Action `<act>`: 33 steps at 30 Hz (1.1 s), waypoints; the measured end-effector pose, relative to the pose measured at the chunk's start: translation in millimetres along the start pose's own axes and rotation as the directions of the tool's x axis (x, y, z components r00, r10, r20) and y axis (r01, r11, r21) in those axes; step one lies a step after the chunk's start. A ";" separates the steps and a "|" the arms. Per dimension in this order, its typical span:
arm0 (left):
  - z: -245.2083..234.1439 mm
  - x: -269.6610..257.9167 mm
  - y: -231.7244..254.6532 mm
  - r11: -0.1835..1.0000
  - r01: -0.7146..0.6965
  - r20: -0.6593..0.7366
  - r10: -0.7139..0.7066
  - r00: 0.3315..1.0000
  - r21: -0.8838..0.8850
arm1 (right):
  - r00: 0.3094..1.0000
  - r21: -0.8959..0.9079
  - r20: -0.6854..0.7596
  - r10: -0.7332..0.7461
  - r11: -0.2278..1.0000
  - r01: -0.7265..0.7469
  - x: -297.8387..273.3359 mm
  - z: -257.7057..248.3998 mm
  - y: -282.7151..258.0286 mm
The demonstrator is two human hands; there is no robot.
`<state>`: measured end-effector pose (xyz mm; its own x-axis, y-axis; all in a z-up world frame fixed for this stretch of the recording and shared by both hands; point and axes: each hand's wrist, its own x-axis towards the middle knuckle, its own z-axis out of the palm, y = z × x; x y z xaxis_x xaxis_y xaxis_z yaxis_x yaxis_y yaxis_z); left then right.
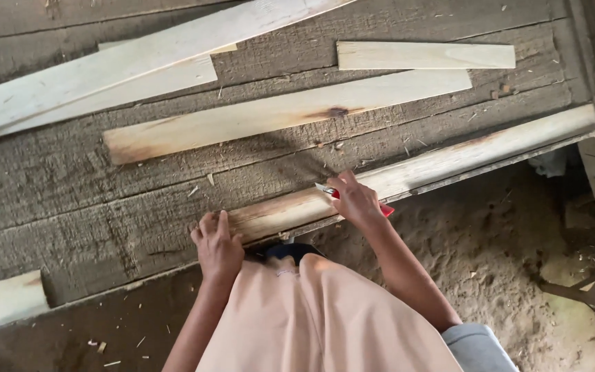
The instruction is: Cutting thin wooden strips into smaller pieces using a utility knife on a wooden floor.
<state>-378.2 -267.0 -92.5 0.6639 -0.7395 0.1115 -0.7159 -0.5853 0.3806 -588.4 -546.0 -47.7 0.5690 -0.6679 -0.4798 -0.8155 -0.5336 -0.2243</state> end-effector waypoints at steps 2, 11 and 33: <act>-3.6 -4.6 0.8 1.000 -0.010 -0.011 0.010 1.000 -0.001 | 1.000 -0.008 0.002 0.007 1.000 -0.007 -6.0 -1.9 -2.8; -14.1 -20.0 -16.3 0.985 0.072 -0.110 -0.089 0.990 -0.155 | 0.998 0.025 -0.030 0.059 0.998 -0.058 -11.5 -18.3 -2.0; -20.8 13.7 61.5 0.981 -0.148 0.164 0.126 0.978 0.125 | 0.998 -0.027 -0.019 0.052 0.998 -0.052 10.1 -12.8 32.3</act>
<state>-408.7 -306.3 -48.4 0.5238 -0.8518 0.0066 -0.8274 -0.5069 0.2418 -607.7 -576.6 -49.0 0.5279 -0.7045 -0.4743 -0.8409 -0.5118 -0.1757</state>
